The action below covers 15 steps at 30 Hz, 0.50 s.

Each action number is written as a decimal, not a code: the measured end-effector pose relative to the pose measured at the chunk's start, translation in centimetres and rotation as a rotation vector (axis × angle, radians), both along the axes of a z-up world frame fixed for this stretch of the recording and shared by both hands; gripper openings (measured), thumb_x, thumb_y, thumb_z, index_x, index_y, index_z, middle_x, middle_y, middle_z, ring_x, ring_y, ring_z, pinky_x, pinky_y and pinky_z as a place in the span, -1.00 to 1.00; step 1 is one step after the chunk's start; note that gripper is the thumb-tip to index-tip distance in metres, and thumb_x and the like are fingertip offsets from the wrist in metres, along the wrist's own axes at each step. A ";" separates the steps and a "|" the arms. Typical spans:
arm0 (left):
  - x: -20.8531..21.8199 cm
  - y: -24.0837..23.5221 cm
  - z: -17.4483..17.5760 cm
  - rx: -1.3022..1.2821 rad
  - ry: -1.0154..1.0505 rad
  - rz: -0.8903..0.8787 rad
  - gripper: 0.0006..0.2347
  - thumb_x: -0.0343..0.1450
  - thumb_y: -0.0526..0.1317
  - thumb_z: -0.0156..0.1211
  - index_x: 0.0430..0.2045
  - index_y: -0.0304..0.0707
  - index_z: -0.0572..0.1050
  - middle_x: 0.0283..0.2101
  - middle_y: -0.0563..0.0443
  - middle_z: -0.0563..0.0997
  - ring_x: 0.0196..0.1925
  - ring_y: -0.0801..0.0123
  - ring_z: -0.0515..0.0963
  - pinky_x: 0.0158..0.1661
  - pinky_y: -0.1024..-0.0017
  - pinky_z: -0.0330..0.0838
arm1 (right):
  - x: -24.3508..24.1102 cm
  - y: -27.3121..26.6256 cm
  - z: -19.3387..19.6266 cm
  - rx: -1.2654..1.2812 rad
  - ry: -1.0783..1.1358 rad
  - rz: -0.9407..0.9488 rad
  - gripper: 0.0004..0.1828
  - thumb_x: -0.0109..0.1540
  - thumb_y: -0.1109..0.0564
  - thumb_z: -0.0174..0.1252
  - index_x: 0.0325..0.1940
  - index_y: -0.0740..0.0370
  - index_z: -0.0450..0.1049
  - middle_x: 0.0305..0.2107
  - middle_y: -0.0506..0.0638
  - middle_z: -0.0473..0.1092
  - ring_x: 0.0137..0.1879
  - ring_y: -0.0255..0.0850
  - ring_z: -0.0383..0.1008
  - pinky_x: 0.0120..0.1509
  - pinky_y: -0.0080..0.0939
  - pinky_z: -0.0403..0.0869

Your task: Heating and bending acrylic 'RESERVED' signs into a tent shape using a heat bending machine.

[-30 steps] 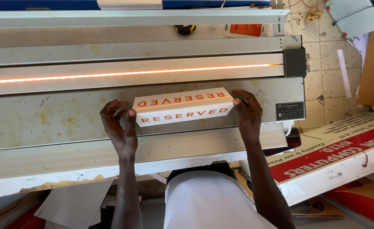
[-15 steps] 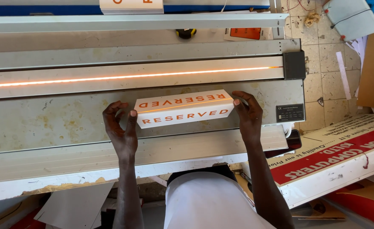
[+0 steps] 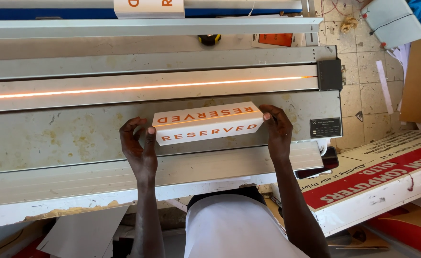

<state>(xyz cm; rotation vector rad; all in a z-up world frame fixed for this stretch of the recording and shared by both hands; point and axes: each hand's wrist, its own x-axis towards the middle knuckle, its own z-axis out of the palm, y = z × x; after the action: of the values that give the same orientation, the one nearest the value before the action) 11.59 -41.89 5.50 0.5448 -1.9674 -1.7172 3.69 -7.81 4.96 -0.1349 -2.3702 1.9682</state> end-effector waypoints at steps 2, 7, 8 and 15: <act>0.1 0.3 0.0 -0.001 -0.001 0.003 -0.65 0.66 -0.08 0.35 0.24 -0.29 0.45 0.12 -0.22 0.55 0.34 -0.03 0.51 0.41 -0.15 0.33 | 0.2 -0.1 -0.1 -0.003 -0.004 -0.001 -0.50 0.58 -0.14 0.16 0.38 0.30 0.58 0.20 0.31 0.53 0.47 0.19 0.50 0.64 0.31 0.35; 0.0 0.3 0.0 -0.022 -0.010 0.022 -0.67 0.68 -0.10 0.33 0.23 -0.32 0.46 0.12 -0.25 0.55 0.34 -0.09 0.52 0.38 -0.21 0.35 | 0.4 -0.7 0.7 -0.010 -0.014 -0.003 -0.50 0.59 -0.16 0.13 0.37 0.30 0.58 0.20 0.29 0.55 0.45 0.12 0.51 0.64 0.26 0.36; 0.1 0.4 -0.1 -0.009 -0.010 0.012 -0.69 0.69 -0.11 0.30 0.22 -0.34 0.48 0.10 -0.28 0.57 0.30 -0.10 0.56 0.37 -0.19 0.37 | 0.4 -0.7 0.9 0.004 -0.009 -0.004 -0.49 0.59 -0.16 0.12 0.38 0.31 0.58 0.20 0.31 0.54 0.44 0.15 0.52 0.63 0.26 0.36; 1.3 1.9 -0.4 0.099 -0.010 -0.037 -0.64 0.77 -0.04 -0.05 0.22 -0.44 0.47 0.06 -0.36 0.60 0.25 -0.05 0.60 0.35 -0.14 0.40 | 1.1 -0.9 1.2 0.022 0.020 -0.007 -0.42 0.59 -0.25 0.08 0.37 0.28 0.60 0.19 0.29 0.57 0.44 0.12 0.53 0.62 0.23 0.36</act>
<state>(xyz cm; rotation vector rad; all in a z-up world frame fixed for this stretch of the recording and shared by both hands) 12.92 -39.95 5.11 0.5549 -1.9185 -1.8458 4.79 -8.74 6.20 -0.1218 -2.3745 1.9309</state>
